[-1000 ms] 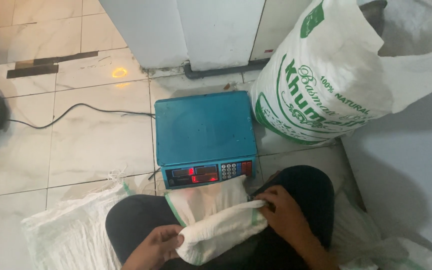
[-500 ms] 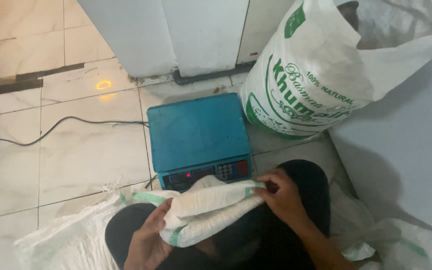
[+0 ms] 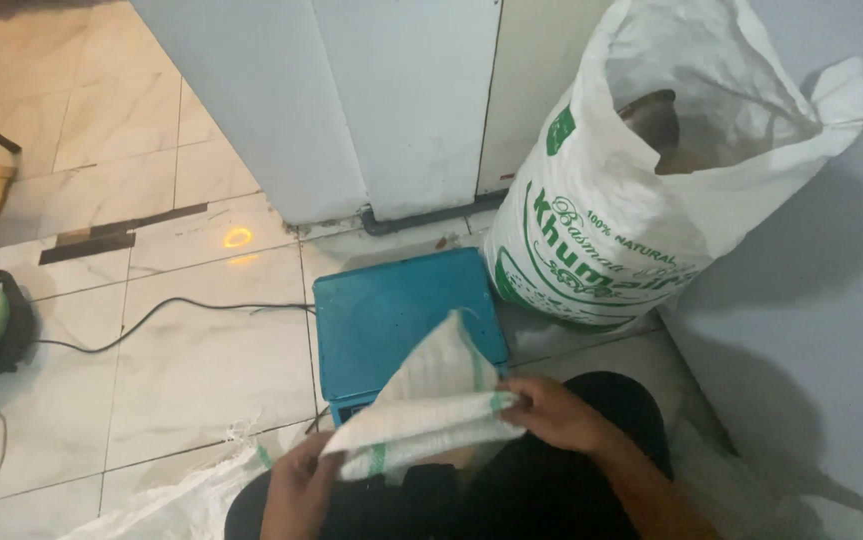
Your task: Scooping rice from a large sack into a smaller bag on a digital scale to reach a specific weight.
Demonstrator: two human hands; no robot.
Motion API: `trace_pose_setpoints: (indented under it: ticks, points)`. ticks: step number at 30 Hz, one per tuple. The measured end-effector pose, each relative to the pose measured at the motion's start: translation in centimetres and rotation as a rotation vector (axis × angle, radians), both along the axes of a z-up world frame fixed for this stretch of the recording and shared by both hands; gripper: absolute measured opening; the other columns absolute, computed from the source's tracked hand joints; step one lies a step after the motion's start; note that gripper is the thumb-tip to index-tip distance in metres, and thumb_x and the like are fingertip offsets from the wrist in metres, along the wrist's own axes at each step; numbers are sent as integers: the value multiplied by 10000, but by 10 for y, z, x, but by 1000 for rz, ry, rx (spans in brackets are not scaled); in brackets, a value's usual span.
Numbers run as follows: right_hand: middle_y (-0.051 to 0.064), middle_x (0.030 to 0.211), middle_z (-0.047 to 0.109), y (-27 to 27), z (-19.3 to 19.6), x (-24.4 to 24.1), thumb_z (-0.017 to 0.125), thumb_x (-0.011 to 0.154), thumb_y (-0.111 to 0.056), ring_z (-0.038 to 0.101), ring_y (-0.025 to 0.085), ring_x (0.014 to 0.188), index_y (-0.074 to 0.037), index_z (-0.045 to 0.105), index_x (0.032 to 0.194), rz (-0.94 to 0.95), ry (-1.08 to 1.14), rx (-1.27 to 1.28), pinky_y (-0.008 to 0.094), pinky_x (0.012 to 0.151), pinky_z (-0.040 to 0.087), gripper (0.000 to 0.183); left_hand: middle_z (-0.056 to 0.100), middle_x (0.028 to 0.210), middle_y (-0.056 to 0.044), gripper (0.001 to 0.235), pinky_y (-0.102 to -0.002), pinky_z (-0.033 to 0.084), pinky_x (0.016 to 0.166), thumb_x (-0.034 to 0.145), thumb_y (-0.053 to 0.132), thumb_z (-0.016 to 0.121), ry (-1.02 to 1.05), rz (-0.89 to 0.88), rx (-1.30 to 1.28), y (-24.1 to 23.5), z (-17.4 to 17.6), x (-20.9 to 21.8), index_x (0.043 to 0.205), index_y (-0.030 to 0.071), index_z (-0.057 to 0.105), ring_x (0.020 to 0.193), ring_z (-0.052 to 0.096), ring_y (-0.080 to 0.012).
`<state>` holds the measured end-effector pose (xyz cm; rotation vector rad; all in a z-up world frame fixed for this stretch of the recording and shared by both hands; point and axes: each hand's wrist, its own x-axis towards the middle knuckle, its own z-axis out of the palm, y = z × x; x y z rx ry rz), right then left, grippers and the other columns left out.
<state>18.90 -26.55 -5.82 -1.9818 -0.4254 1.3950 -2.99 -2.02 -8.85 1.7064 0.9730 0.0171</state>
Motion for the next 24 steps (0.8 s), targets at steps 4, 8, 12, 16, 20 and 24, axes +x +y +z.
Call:
trace_pose_setpoints:
  ticks: [4, 8, 12, 16, 20, 24]
  points:
    - [58, 1145, 748, -6, 1, 6, 622, 872, -214, 686, 191, 1020, -139, 742, 1209, -452, -130, 99, 348, 920, 496, 365, 852, 1101, -93, 300, -312, 581, 964, 804, 40, 770, 141, -172, -300, 1, -24, 1, 1097, 36, 834, 1002, 769, -206]
    - [175, 1124, 671, -18, -33, 10, 663, 827, -60, 639, 280, 1009, 40, 601, 1278, -566, 722, 574, 405, 844, 517, 466, 804, 843, -123, 207, -293, 534, 740, 817, 77, 734, 12, 51, -189, 6, -9, 9, 977, 8, 846, 799, 692, -189]
    - [38, 949, 695, -25, -39, 2, 770, 851, -223, 681, 162, 904, -87, 695, 953, -19, 888, 878, 297, 805, 550, 185, 701, 851, -97, 215, -330, 542, 665, 915, 109, 603, -422, 166, -879, 46, -49, 6, 1048, -41, 678, 731, 635, -169]
    - [109, 1104, 679, -31, -42, 21, 792, 730, -348, 659, 235, 1008, -15, 619, 1203, 40, 603, 435, 357, 882, 530, 604, 734, 895, -178, 363, -404, 612, 681, 910, 205, 594, -485, 39, -1073, 30, -25, 9, 1049, -125, 658, 788, 709, -286]
    - [93, 1225, 627, -9, 9, 12, 660, 823, -277, 600, 246, 1084, -114, 601, 1305, -294, 125, -34, 393, 948, 451, 511, 725, 987, -152, 498, -346, 520, 705, 790, 234, 692, -344, -123, -1103, 9, -17, 10, 1172, -84, 650, 841, 696, -275]
    - [85, 1188, 619, -7, -36, 24, 581, 902, -133, 593, 166, 1024, -95, 573, 1320, -898, 692, 627, 288, 859, 515, 420, 740, 1103, -103, 418, -300, 518, 831, 818, 180, 656, 71, -219, -435, -15, 41, 33, 1209, 38, 690, 980, 698, -236]
